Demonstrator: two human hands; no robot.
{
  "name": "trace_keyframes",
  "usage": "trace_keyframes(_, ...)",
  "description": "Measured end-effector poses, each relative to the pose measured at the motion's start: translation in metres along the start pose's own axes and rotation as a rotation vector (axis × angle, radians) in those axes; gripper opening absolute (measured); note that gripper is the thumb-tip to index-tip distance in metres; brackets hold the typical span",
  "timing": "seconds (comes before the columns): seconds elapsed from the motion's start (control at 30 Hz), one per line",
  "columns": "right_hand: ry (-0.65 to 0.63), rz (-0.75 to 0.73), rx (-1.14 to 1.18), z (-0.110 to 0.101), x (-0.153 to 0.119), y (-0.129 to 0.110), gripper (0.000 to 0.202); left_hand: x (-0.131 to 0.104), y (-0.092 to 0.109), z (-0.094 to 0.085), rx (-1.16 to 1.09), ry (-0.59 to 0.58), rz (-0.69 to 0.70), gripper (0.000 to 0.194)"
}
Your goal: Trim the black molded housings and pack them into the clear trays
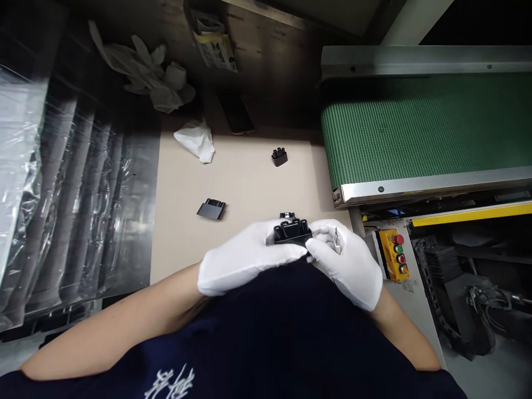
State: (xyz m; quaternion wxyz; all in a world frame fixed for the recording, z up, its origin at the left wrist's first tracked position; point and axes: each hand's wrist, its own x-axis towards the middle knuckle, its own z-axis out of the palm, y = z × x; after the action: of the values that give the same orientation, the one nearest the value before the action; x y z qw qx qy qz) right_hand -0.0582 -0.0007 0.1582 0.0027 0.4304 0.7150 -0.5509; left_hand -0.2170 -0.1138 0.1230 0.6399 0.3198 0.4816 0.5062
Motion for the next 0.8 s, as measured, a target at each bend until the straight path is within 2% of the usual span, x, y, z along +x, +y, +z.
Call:
trace_keyframes(0.33,-0.042,0.012,0.027,0.000,0.005,0.003,0.024,0.002,-0.006,-0.001,-0.164,0.026,-0.100,0.028)
trace_keyframes(0.8,-0.073,0.035,0.020,0.000,0.022,-0.004,0.021,0.014,0.000,-0.014,-0.142,0.030,-0.132,0.021)
